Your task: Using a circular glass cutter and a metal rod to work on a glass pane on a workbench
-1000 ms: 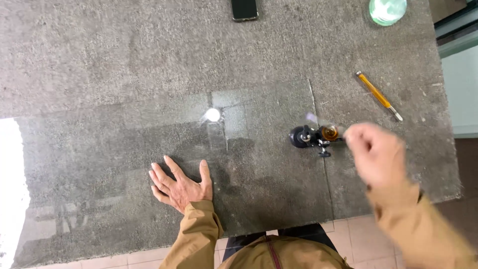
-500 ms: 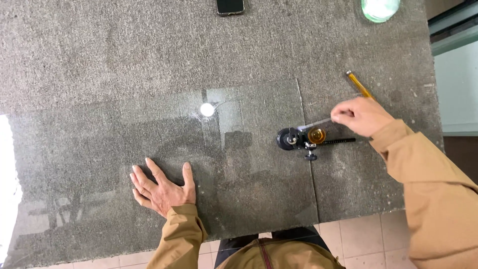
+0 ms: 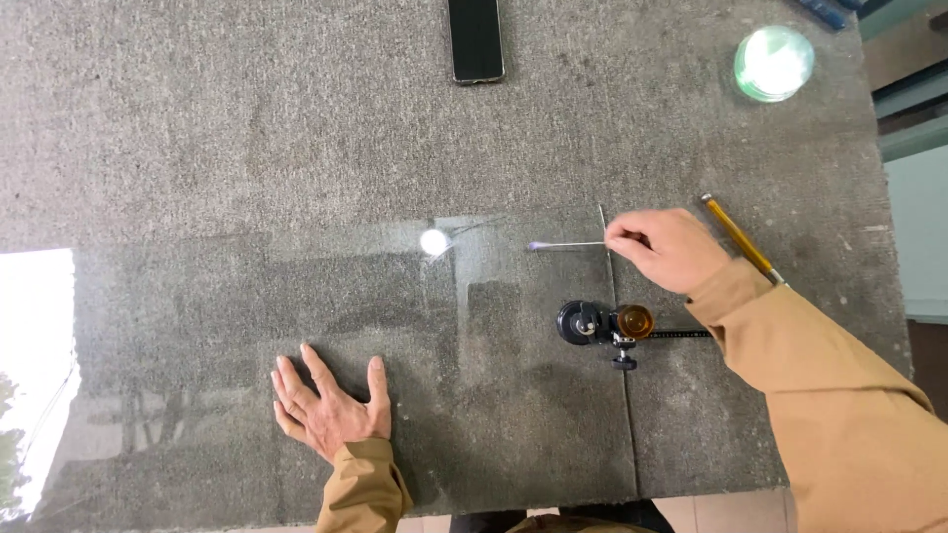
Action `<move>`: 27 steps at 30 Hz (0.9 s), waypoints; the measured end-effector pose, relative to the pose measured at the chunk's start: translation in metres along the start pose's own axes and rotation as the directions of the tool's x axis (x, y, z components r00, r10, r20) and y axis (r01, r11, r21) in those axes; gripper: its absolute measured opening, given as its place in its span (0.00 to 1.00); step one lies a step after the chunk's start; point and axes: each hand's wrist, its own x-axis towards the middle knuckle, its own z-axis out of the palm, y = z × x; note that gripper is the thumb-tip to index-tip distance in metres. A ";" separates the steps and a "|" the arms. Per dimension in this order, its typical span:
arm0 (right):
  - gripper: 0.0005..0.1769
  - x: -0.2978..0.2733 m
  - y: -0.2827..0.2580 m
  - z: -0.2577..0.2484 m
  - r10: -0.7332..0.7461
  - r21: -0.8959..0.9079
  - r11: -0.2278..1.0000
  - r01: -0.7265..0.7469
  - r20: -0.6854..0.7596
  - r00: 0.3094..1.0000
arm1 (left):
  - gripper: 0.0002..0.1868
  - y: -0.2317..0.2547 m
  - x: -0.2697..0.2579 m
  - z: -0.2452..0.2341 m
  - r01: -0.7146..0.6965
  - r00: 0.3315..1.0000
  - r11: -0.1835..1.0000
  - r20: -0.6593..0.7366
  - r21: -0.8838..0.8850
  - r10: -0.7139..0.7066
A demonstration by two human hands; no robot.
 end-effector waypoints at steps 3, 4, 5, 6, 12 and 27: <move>0.13 0.043 -0.023 0.024 -0.206 -0.020 0.978 0.205 -0.006 0.979 | 0.51 0.000 0.000 0.000 -0.006 1.000 1.000 0.003 0.016 0.006; 0.13 0.054 -0.036 0.029 -0.216 -0.008 0.976 0.216 -0.003 0.976 | 0.51 0.000 -0.001 0.001 -0.002 1.000 1.000 -0.003 0.030 0.002; 0.12 0.066 -0.049 0.035 -0.253 -0.003 0.967 0.253 0.026 0.967 | 0.51 0.001 -0.001 0.002 -0.023 0.999 0.999 -0.028 0.033 0.024; 0.12 0.077 -0.064 0.041 -0.290 0.002 0.957 0.290 0.054 0.955 | 0.50 0.000 -0.002 0.003 -0.043 0.998 0.998 -0.053 0.037 0.045; 0.07 0.134 -0.129 0.036 -0.290 -0.095 0.941 0.326 0.275 0.917 | 0.49 -0.003 -0.001 0.004 -0.018 0.999 1.000 -0.046 0.026 0.019; 0.04 -0.116 0.065 0.059 -0.056 0.057 0.991 0.117 -0.627 0.777 | 0.48 0.004 -0.003 -0.001 -0.121 0.982 0.989 -0.136 0.082 0.131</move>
